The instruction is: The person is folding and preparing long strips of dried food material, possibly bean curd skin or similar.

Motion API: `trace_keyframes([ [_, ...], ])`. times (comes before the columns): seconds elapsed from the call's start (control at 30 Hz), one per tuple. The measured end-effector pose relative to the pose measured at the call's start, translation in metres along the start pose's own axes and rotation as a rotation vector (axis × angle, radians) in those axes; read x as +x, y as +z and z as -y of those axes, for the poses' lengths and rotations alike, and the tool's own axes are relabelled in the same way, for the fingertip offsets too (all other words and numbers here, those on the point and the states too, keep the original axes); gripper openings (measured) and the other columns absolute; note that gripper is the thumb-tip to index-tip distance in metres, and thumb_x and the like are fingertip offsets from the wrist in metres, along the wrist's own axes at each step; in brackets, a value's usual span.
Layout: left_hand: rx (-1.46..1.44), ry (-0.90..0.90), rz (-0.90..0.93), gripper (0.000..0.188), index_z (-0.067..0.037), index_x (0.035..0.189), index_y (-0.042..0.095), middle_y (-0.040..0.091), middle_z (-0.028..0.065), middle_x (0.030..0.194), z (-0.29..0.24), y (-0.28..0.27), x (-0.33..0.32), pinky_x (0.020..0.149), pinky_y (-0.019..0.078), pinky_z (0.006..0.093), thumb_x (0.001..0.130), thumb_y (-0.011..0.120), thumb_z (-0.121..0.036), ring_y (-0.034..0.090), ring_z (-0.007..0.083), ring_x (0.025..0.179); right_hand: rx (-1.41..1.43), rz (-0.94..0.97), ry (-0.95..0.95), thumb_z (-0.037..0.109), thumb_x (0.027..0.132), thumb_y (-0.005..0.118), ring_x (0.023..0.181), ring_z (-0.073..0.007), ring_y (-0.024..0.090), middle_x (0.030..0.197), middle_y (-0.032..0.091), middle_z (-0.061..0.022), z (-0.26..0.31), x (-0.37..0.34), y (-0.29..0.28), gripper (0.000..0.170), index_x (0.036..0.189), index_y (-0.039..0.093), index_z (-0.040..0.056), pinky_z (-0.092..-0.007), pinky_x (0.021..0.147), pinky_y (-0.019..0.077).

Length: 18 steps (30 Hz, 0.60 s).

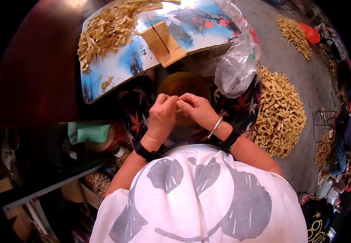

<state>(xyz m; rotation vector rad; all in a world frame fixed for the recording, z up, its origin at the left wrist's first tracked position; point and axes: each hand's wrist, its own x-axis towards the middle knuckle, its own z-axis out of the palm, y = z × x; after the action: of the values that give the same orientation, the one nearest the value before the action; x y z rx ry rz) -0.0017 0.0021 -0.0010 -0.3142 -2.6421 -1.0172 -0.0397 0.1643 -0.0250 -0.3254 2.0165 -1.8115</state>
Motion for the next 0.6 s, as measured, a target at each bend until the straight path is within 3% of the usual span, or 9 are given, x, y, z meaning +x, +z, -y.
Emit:
trace_keyframes([
  [0.13,-0.148,0.032,0.005,0.024,-0.002,0.104,0.066,0.061,0.014,0.091,0.001,0.0,0.001,0.071,0.0533,0.0328,0.084,0.06,0.008,0.065,0.0327,0.08,0.049,0.062,0.006,0.023,0.097,0.059,0.089,-0.01,0.062,0.099,0.066,-0.006,-0.004,-0.001,-0.006,0.022,0.104,0.067,0.0034,-0.0246,0.075,0.0508],
  [0.23,-0.094,0.05,-0.037,0.024,-0.001,0.105,0.066,0.061,0.0129,0.089,0.005,0.002,0.0,0.073,0.0531,0.0315,0.084,0.059,0.008,0.065,0.0305,0.081,0.718,0.332,0.368,0.026,0.099,0.057,0.096,-0.0082,0.058,0.108,0.063,-0.0013,0.005,-0.006,-0.006,0.024,0.11,0.066,0.0064,-0.0245,0.08,0.0508],
  [0.27,-0.137,-0.017,-0.062,0.021,-0.002,0.105,0.066,0.062,0.0115,0.088,0.008,0.004,-0.002,0.071,0.0527,0.0303,0.086,0.059,0.006,0.065,0.027,0.079,0.749,0.335,0.372,0.028,0.101,0.055,0.095,-0.007,0.058,0.107,0.062,0.0021,0.006,-0.005,-0.007,0.024,0.113,0.064,0.0085,-0.0256,0.082,0.052],
  [0.33,-0.22,-0.148,-0.117,0.016,-0.002,0.104,0.065,0.063,0.0086,0.085,0.014,0.006,-0.001,0.066,0.0518,0.0277,0.09,0.06,0.003,0.064,0.0201,0.074,0.763,0.243,0.326,0.028,0.101,0.055,0.094,-0.007,0.059,0.105,0.063,0.0008,0.007,-0.002,-0.006,0.024,0.109,0.064,0.0077,-0.0252,0.08,0.0529],
  [0.43,-0.839,-0.573,0.063,0.009,-0.004,0.103,0.065,0.063,0.003,0.082,0.013,-0.006,-0.005,0.058,0.0471,0.0217,0.096,0.059,-0.005,0.059,0.0087,0.067,0.636,0.15,0.266,0.029,0.101,0.054,0.088,-0.0077,0.062,0.103,0.065,-0.0005,0.008,0.002,-0.003,0.024,0.105,0.063,0.0071,-0.0237,0.075,0.0542],
  [0.47,-0.922,-0.559,0.065,0.009,-0.006,0.101,0.065,0.062,-0.0008,0.081,0.005,-0.003,-0.005,0.054,0.0413,0.0169,0.099,0.057,-0.01,0.053,0.0032,0.062,0.57,0.128,0.248,0.029,0.101,0.054,0.085,-0.008,0.063,0.102,0.065,-0.0009,0.009,0.003,0.0,0.024,0.104,0.063,0.0071,-0.023,0.073,0.0546],
  [0.57,-0.683,-0.468,0.01,0.008,-0.005,0.1,0.065,0.062,-0.002,0.078,0.01,0.002,-0.007,0.053,0.0403,0.0171,0.098,0.059,-0.009,0.051,0.003,0.061,0.286,0.019,0.115,0.032,0.102,0.05,0.072,-0.0087,0.064,0.087,0.067,-0.0018,0.014,0.001,0.012,0.029,0.1,0.063,0.0064,-0.0212,0.066,0.0539],
  [0.6,-0.638,-0.414,-0.046,0.006,-0.005,0.098,0.065,0.061,-0.0029,0.075,0.016,0.005,-0.006,0.052,0.0389,0.0171,0.097,0.06,-0.008,0.05,0.002,0.061,0.173,0.018,0.159,0.032,0.103,0.049,0.068,-0.0106,0.064,0.081,0.066,-0.0027,0.022,-0.003,0.01,0.029,0.098,0.062,0.0057,-0.0232,0.064,0.0533],
])
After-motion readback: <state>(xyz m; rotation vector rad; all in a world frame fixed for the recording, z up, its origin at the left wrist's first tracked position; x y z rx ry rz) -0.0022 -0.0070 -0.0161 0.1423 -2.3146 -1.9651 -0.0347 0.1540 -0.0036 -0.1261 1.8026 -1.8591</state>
